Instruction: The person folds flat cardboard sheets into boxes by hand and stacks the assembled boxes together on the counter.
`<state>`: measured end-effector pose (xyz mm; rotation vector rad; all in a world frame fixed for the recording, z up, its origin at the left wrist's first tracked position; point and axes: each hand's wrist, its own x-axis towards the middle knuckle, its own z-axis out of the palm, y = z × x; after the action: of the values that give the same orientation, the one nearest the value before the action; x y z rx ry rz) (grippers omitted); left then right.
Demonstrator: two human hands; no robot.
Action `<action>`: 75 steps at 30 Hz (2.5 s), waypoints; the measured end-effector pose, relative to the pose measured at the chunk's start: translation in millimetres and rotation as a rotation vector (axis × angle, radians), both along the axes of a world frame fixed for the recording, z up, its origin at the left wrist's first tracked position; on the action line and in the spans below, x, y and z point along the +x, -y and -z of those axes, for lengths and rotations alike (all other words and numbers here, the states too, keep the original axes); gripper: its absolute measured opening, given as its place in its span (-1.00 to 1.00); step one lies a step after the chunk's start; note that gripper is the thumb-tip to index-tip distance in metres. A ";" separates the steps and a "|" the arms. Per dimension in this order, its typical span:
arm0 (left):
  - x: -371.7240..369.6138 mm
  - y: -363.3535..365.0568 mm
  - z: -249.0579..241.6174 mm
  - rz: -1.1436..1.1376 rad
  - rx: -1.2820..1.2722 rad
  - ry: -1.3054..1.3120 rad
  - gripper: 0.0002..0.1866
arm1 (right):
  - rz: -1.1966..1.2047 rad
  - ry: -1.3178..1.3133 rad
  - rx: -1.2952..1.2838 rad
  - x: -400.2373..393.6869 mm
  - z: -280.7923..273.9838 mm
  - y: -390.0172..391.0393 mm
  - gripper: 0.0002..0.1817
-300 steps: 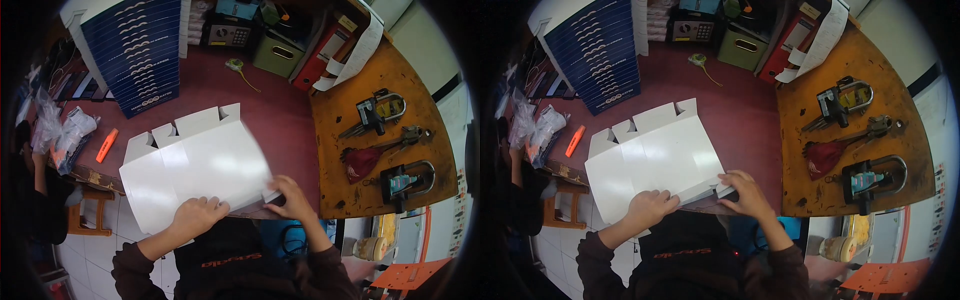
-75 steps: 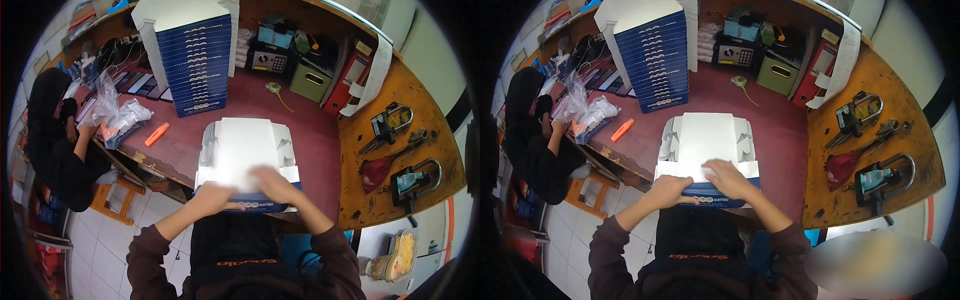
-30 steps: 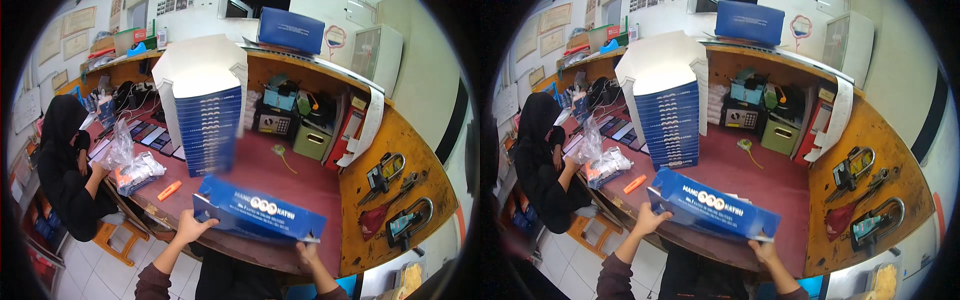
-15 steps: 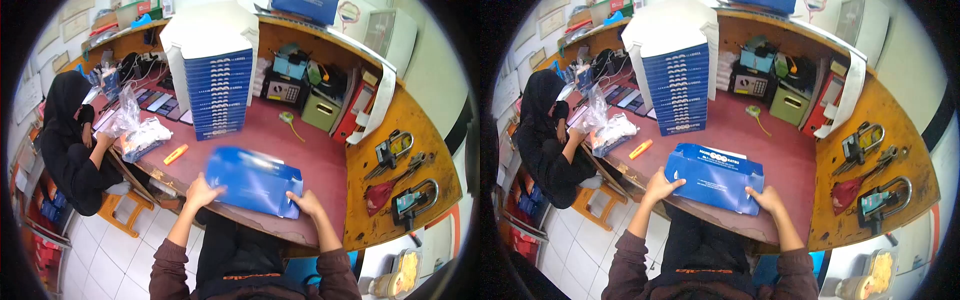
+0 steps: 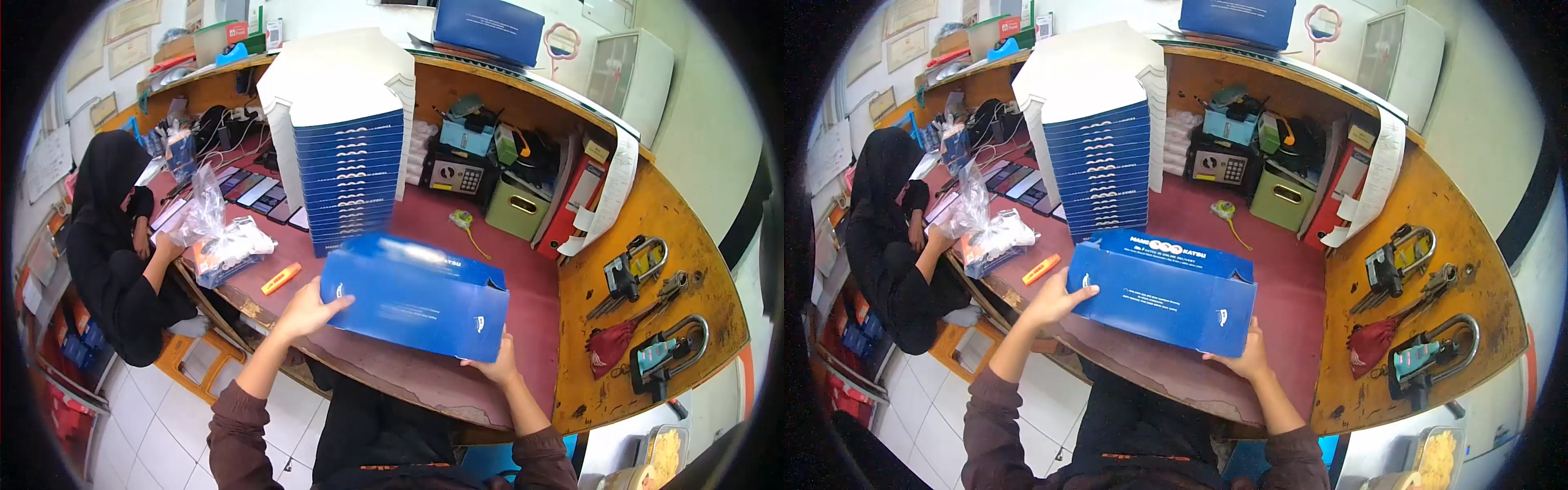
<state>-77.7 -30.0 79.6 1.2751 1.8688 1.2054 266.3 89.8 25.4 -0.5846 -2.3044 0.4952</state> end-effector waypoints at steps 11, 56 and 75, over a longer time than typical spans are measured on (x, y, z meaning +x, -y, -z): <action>-8.8 -28.1 7.2 0.479 0.399 -0.349 -0.04 | 0.140 -0.474 -0.590 9.2 13.5 -11.3 -0.53; 73.6 -130.4 87.4 -0.081 0.128 -0.902 -0.25 | 0.544 0.206 -0.548 -18.8 13.8 -21.1 -0.29; 106.5 -135.1 23.7 0.203 0.775 0.884 -0.64 | 0.270 0.419 0.189 38.1 -19.2 31.7 -0.78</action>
<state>28.8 105.1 56.0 0.9575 0.6324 2.0261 304.4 58.1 44.6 -0.9595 -2.5669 0.0232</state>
